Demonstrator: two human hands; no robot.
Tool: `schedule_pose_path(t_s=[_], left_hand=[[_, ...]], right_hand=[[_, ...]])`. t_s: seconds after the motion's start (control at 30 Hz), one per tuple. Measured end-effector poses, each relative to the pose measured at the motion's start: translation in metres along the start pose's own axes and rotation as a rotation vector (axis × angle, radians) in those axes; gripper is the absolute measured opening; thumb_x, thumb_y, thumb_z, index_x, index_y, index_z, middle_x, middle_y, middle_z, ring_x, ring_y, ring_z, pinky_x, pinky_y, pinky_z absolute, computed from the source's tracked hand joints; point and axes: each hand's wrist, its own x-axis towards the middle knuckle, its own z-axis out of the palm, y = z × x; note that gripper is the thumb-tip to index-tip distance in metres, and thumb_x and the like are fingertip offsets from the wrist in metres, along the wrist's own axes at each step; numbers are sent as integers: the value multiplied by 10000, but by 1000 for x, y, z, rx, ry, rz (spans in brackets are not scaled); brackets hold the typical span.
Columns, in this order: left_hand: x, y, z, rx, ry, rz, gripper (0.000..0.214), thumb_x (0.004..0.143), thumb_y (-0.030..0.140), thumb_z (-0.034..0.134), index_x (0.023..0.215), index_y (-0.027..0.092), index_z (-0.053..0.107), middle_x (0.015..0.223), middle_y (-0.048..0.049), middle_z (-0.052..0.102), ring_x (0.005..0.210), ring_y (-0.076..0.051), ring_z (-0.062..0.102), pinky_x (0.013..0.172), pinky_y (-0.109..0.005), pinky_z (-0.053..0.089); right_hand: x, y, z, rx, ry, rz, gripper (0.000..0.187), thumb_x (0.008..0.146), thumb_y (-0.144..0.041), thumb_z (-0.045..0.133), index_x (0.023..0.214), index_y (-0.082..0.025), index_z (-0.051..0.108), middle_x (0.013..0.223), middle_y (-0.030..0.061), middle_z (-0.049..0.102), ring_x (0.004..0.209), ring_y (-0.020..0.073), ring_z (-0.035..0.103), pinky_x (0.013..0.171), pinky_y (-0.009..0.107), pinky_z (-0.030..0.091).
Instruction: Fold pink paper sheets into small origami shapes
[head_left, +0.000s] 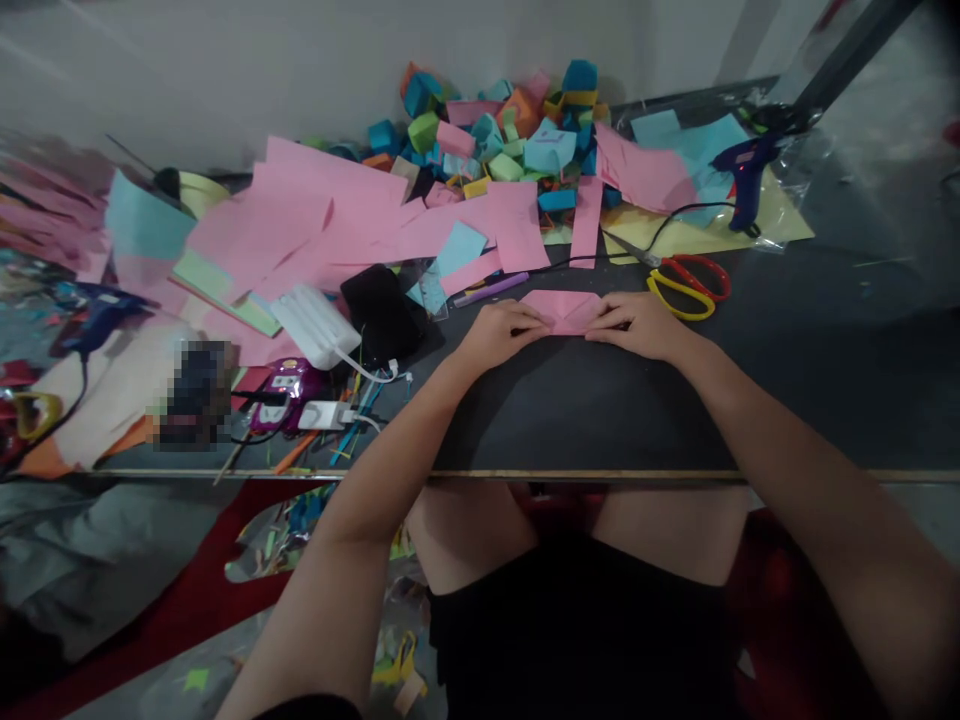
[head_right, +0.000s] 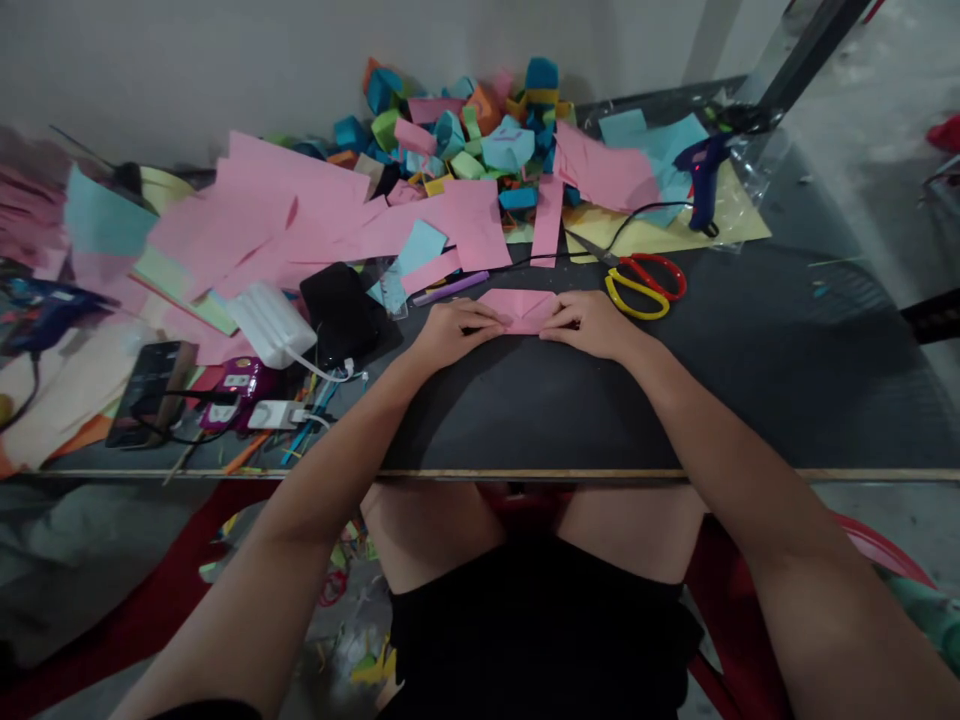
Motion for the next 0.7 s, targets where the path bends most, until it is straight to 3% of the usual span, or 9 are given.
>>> schedule_pose_path(t_s=[0.17,0.4,0.7], left_hand=[[3,9,1,-109,55,-158,235,941,390,678,845,221,811,956,-50,829,885,-175,771,798,-298,594],[5,11,3,-23,75,-284,289,895,433,722,729,200,760,793,-29,784,668,-133,670,623,-268,490],[1,11,5,-67,122,-329,138,862,293,732,756,217,776,867,-31,809,777,-169,727,715,-310,570]], right_hand=[[0,-11,-2,43,51,136,222,889,-433,697,903,-265,840,943,50,804,846,205,720,777,334,517],[4,-23,1,-147,61,239,262,880,-402,673,732,-209,773,727,43,746,662,176,649,657,314,431],[5,-18,3,-217,159,349,462,857,-629,671,666,-212,730,665,48,700,597,160,581,587,318,391]])
